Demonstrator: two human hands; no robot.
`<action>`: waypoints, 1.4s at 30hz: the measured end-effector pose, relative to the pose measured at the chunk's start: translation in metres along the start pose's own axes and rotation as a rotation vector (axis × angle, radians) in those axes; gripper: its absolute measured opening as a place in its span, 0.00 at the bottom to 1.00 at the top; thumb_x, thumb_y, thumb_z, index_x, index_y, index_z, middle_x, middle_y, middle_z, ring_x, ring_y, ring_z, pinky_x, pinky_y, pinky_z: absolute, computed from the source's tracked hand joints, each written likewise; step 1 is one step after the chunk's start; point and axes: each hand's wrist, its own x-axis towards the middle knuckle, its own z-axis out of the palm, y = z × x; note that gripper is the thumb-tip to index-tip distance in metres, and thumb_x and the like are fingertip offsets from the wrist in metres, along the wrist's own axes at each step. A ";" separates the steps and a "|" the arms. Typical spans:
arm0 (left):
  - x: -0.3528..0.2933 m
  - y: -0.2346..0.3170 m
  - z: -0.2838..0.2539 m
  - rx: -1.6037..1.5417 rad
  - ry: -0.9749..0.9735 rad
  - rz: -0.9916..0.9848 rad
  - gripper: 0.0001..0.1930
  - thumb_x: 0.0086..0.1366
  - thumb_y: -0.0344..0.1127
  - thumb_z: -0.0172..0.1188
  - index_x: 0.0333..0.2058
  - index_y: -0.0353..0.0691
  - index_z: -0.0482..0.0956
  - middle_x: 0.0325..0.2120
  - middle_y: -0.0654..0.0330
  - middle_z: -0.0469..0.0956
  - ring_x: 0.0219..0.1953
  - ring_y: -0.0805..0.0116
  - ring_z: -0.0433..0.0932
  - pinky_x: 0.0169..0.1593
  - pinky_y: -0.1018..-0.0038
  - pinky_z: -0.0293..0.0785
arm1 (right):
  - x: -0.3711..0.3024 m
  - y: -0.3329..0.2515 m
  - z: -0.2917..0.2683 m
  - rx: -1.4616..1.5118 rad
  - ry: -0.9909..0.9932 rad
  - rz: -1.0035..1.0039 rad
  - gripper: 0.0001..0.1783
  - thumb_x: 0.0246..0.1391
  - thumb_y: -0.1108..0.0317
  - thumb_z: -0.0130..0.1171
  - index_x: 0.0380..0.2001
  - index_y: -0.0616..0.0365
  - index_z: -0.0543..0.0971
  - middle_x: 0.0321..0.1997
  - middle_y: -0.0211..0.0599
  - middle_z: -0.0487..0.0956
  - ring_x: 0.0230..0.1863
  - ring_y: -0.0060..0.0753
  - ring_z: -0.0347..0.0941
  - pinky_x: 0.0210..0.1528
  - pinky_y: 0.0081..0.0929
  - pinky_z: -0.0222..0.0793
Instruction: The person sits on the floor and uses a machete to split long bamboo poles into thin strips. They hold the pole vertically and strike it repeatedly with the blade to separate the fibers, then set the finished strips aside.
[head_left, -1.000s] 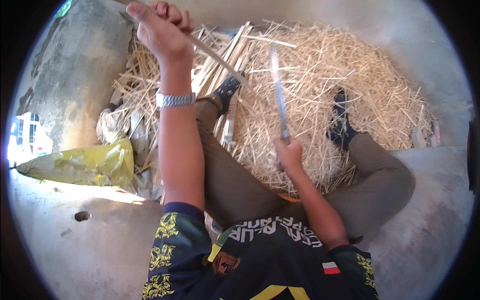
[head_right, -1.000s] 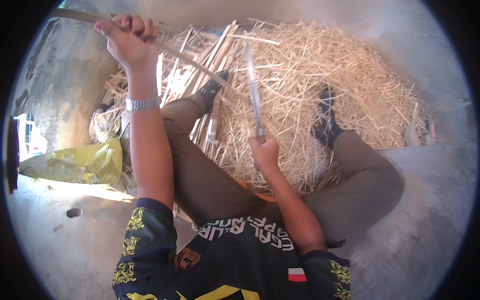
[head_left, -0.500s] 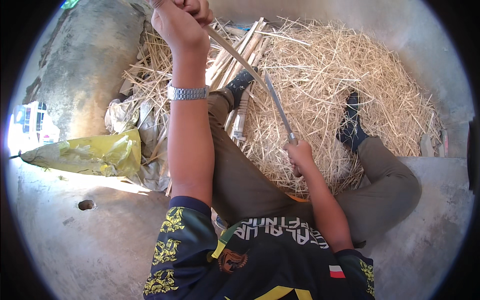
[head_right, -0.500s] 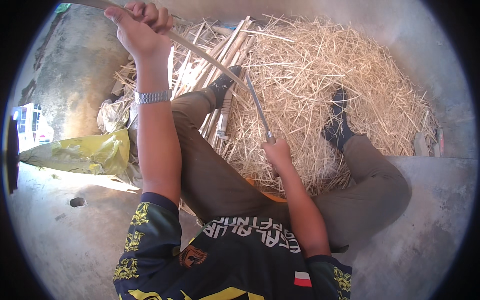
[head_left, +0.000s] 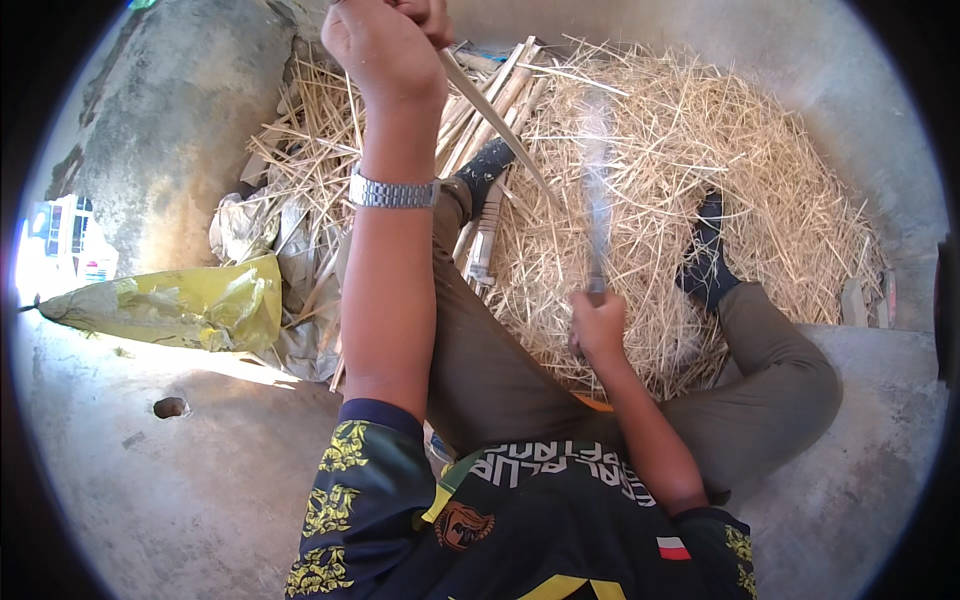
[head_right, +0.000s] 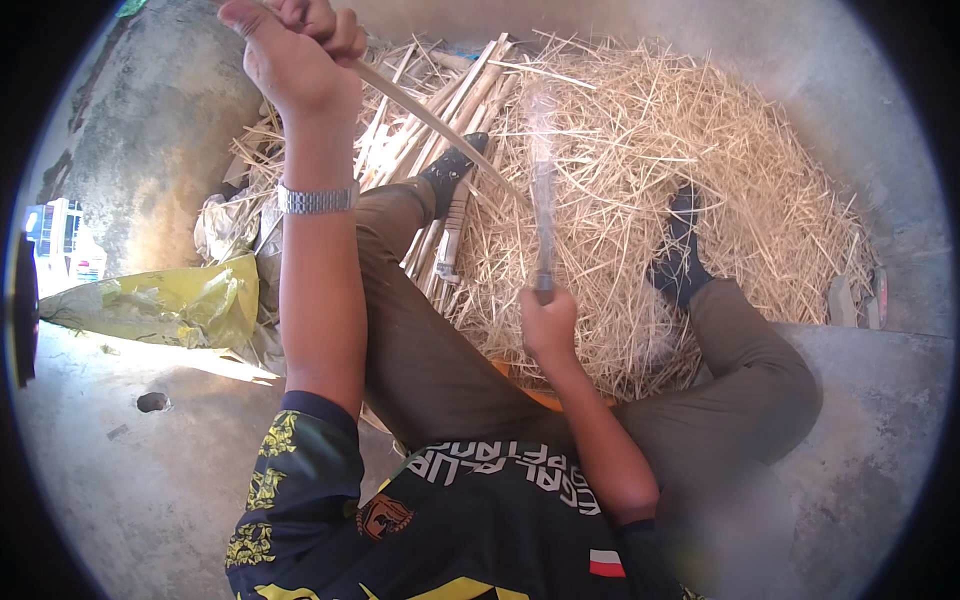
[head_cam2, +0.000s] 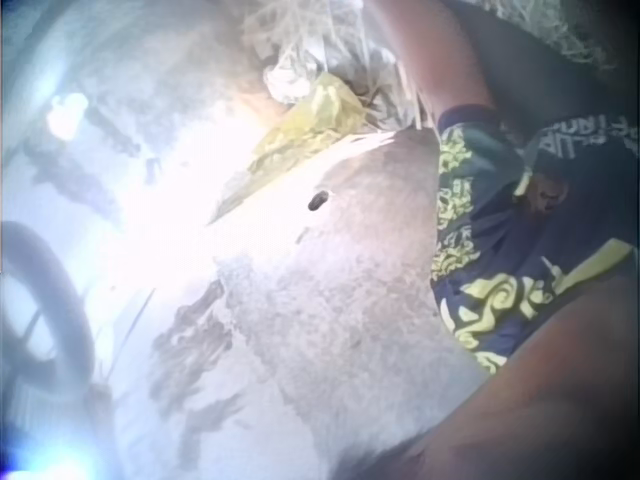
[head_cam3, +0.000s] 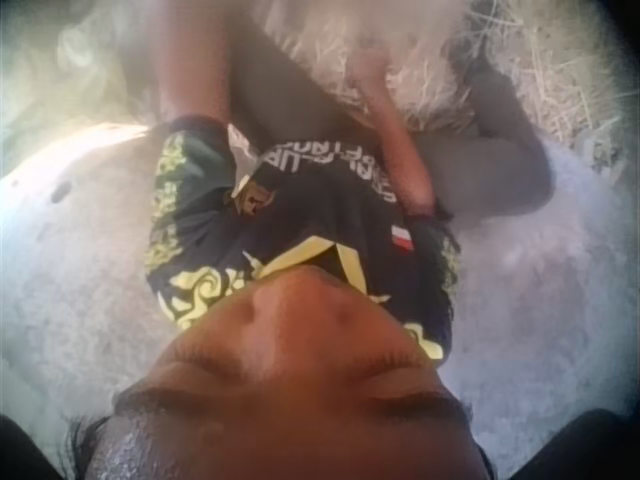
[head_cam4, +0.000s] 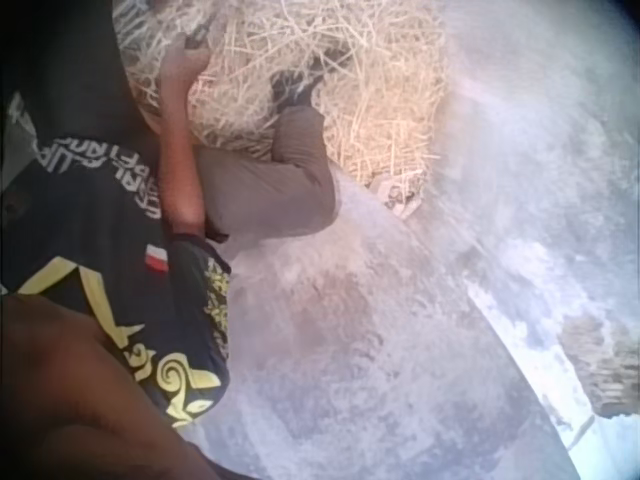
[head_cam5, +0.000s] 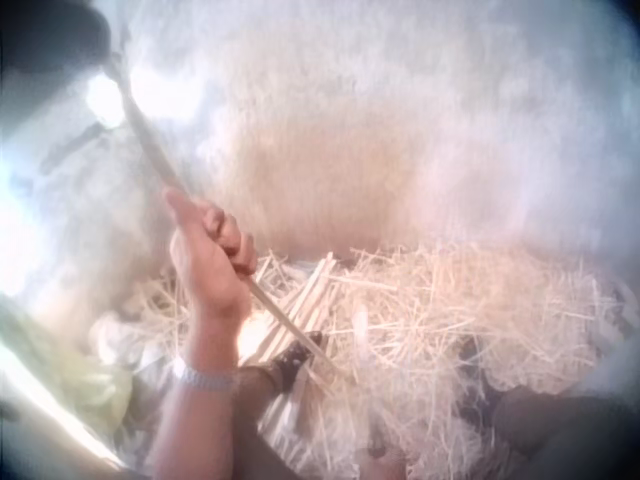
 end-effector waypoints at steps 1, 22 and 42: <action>0.000 -0.001 0.003 0.017 -0.019 -0.043 0.31 0.72 0.70 0.46 0.23 0.50 0.58 0.13 0.73 0.53 0.13 0.79 0.51 0.16 0.78 0.48 | 0.010 0.015 -0.004 -0.165 -0.047 0.080 0.10 0.57 0.69 0.60 0.24 0.57 0.71 0.14 0.27 0.69 0.11 0.21 0.64 0.12 0.25 0.58; -0.023 0.004 0.025 0.098 0.141 0.082 0.30 0.75 0.67 0.42 0.23 0.50 0.58 0.16 0.74 0.56 0.15 0.83 0.55 0.16 0.80 0.52 | 0.006 -0.003 -0.008 -0.347 0.054 -0.007 0.13 0.53 0.65 0.62 0.21 0.61 0.73 0.18 0.28 0.71 0.20 0.23 0.67 0.26 0.32 0.64; -0.007 -0.006 -0.003 0.142 0.107 0.144 0.31 0.75 0.68 0.40 0.22 0.48 0.58 0.15 0.73 0.54 0.14 0.81 0.54 0.17 0.79 0.52 | -0.025 -0.054 0.000 -0.131 0.054 -0.129 0.10 0.59 0.68 0.62 0.26 0.61 0.75 0.18 0.24 0.71 0.21 0.16 0.65 0.25 0.26 0.62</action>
